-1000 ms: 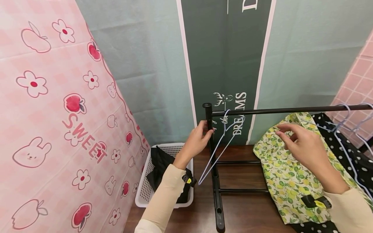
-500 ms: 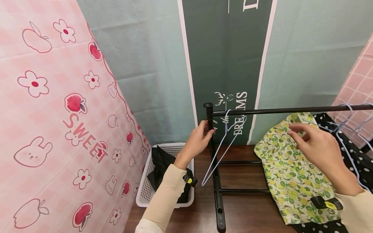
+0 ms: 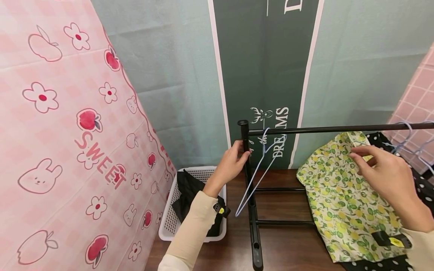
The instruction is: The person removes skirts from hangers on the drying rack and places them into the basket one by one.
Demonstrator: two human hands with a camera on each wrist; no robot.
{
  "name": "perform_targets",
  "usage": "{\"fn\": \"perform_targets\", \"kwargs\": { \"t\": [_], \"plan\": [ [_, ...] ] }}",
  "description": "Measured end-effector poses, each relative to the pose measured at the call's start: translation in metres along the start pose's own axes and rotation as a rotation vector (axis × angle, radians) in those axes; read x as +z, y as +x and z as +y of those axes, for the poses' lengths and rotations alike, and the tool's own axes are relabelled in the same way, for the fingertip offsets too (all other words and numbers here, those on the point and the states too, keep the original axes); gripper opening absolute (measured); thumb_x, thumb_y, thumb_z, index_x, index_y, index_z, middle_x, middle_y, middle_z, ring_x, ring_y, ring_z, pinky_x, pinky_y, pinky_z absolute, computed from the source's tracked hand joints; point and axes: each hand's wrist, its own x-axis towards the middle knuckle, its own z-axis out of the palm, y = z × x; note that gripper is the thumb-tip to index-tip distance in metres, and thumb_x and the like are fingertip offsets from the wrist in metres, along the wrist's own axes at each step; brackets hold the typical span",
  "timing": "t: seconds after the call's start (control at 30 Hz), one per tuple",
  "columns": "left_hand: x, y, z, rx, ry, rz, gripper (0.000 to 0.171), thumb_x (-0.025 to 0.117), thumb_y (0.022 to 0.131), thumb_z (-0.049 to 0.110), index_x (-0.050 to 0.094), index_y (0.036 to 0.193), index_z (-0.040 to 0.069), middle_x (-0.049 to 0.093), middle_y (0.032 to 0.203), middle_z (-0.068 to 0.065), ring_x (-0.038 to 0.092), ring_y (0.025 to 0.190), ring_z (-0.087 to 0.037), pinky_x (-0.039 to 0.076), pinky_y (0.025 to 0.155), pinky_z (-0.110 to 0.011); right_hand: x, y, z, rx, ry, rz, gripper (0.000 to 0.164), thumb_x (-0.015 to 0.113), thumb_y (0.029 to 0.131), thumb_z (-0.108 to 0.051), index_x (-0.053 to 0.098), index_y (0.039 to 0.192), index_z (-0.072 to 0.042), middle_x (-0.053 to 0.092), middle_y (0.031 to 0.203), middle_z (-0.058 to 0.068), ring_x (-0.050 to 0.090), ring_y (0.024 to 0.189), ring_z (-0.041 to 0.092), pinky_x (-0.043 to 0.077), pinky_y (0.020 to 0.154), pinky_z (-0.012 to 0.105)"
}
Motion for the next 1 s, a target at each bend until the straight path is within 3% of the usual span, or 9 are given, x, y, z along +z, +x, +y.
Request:
{"fn": "perform_targets", "kwargs": {
  "t": [0.17,0.3,0.4,0.63,1.0],
  "plan": [
    [0.001,0.000,-0.001,-0.001,-0.013,0.000,0.033,0.056,0.112,0.015,0.050,0.141,0.001,0.072,0.127,-0.013,0.071,0.120,-0.024,0.062,0.095,-0.032,-0.002,-0.001,0.008,0.026,-0.006,0.008,0.030,0.062,0.110,-0.024,0.068,0.127,0.001,0.074,0.076,0.022,0.044,0.050,-0.011,0.033,0.046,0.028],
    [0.001,0.000,-0.002,0.003,-0.017,0.002,0.033,0.056,0.112,0.015,0.051,0.141,0.002,0.072,0.126,-0.013,0.071,0.119,-0.024,0.062,0.095,-0.032,-0.004,-0.001,0.015,0.047,-0.028,0.025,0.030,0.061,0.110,-0.023,0.067,0.126,0.002,0.072,0.076,0.023,0.048,0.050,0.001,0.032,0.048,0.029],
    [0.001,0.000,-0.002,0.005,-0.020,0.003,0.032,0.057,0.112,0.015,0.051,0.141,0.003,0.072,0.126,-0.013,0.071,0.119,-0.024,0.062,0.095,-0.031,-0.005,-0.001,0.019,0.064,-0.046,0.046,0.030,0.061,0.110,-0.021,0.068,0.125,0.004,0.071,0.079,0.025,0.046,0.052,0.001,0.031,0.048,0.028],
    [0.000,0.001,-0.003,0.008,-0.024,0.000,0.033,0.057,0.112,0.015,0.050,0.142,0.002,0.073,0.127,-0.013,0.071,0.120,-0.023,0.061,0.096,-0.030,-0.012,0.000,0.023,0.108,-0.022,0.078,0.028,0.057,0.109,-0.014,0.068,0.120,0.009,0.068,0.093,0.033,0.028,0.060,-0.020,0.029,0.050,0.020],
    [-0.002,-0.001,-0.002,0.002,-0.027,-0.014,0.035,0.056,0.112,0.017,0.050,0.144,0.004,0.072,0.128,-0.012,0.070,0.121,-0.023,0.061,0.097,-0.032,-0.006,0.000,0.034,0.158,0.064,0.199,0.026,0.055,0.106,-0.005,0.067,0.120,0.013,0.065,0.109,0.039,0.021,0.070,-0.028,0.026,0.051,0.011]
  ]
}}
